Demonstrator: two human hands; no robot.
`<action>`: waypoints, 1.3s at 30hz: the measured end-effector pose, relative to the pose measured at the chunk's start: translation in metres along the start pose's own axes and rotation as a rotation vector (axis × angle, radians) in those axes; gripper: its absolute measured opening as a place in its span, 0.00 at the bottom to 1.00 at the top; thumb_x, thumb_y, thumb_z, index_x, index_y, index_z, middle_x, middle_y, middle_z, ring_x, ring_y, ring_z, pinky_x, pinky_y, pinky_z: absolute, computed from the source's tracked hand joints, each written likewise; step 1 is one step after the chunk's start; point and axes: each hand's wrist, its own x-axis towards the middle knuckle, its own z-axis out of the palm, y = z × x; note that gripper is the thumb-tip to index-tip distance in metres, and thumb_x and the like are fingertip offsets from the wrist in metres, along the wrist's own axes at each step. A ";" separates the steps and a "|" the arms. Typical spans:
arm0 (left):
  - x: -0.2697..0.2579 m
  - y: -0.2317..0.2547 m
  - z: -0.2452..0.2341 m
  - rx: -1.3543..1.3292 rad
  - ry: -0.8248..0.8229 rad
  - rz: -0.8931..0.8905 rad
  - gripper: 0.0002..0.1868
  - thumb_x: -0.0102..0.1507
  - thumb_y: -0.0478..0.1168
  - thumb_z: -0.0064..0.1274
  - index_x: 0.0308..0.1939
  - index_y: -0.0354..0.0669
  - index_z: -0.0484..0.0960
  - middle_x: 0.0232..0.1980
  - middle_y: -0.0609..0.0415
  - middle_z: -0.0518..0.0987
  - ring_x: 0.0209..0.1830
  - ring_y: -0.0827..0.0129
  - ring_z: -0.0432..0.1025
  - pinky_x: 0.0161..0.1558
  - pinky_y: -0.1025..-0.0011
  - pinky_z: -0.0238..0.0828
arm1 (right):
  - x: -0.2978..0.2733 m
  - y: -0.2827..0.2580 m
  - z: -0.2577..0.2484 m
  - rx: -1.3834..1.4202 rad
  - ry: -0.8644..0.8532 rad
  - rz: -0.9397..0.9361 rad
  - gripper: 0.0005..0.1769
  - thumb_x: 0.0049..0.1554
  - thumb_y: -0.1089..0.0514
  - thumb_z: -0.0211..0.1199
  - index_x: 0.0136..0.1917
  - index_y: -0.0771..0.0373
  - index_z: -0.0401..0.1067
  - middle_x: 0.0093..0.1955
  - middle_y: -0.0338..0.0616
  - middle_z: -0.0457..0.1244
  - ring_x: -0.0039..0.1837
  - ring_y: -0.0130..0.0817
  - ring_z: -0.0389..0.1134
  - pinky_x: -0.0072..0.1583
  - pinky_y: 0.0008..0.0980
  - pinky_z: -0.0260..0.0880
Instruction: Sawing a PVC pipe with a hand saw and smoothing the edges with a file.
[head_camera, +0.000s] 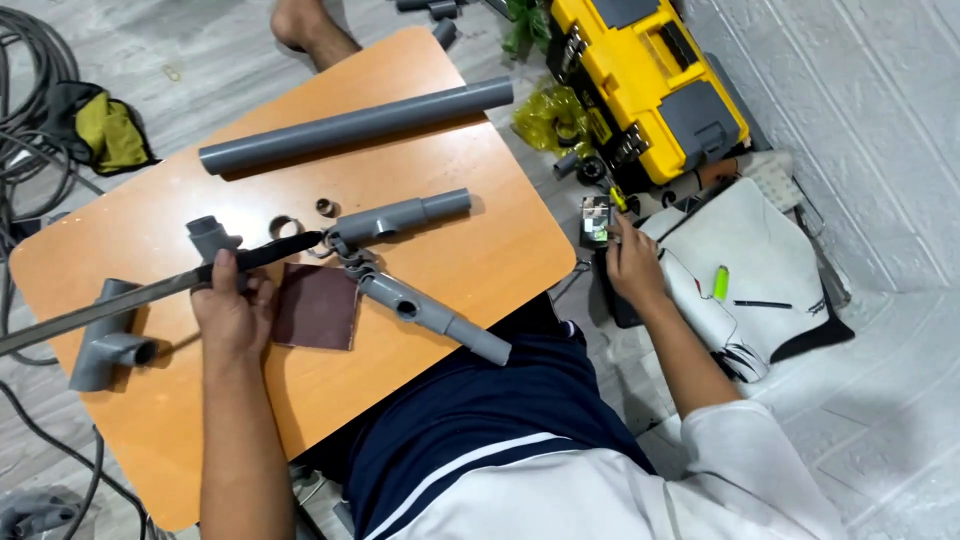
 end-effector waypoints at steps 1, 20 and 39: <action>-0.001 0.000 0.000 0.006 -0.007 -0.005 0.10 0.60 0.46 0.48 0.39 0.45 0.70 0.23 0.62 0.63 0.19 0.79 0.58 0.14 0.89 0.51 | -0.007 0.009 0.005 0.003 0.001 0.010 0.24 0.55 0.61 0.40 0.65 0.62 0.47 0.55 0.43 0.59 0.59 0.44 0.56 0.61 0.47 0.49; -0.015 0.021 0.018 0.071 -0.147 0.037 0.15 0.59 0.50 0.47 0.41 0.45 0.68 0.22 0.64 0.63 0.18 0.84 0.58 0.13 0.90 0.52 | -0.057 0.035 0.028 -0.401 -0.209 0.117 0.27 0.56 0.51 0.40 0.68 0.50 0.44 0.56 0.41 0.59 0.69 0.35 0.45 0.64 0.46 0.34; -0.005 0.005 0.002 0.050 -0.043 -0.028 0.11 0.57 0.47 0.50 0.38 0.49 0.67 0.31 0.63 0.66 0.20 0.82 0.54 0.17 0.87 0.46 | -0.121 0.072 0.070 -0.216 0.077 0.253 0.27 0.48 0.39 0.45 0.55 0.56 0.60 0.52 0.46 0.52 0.53 0.42 0.51 0.55 0.40 0.45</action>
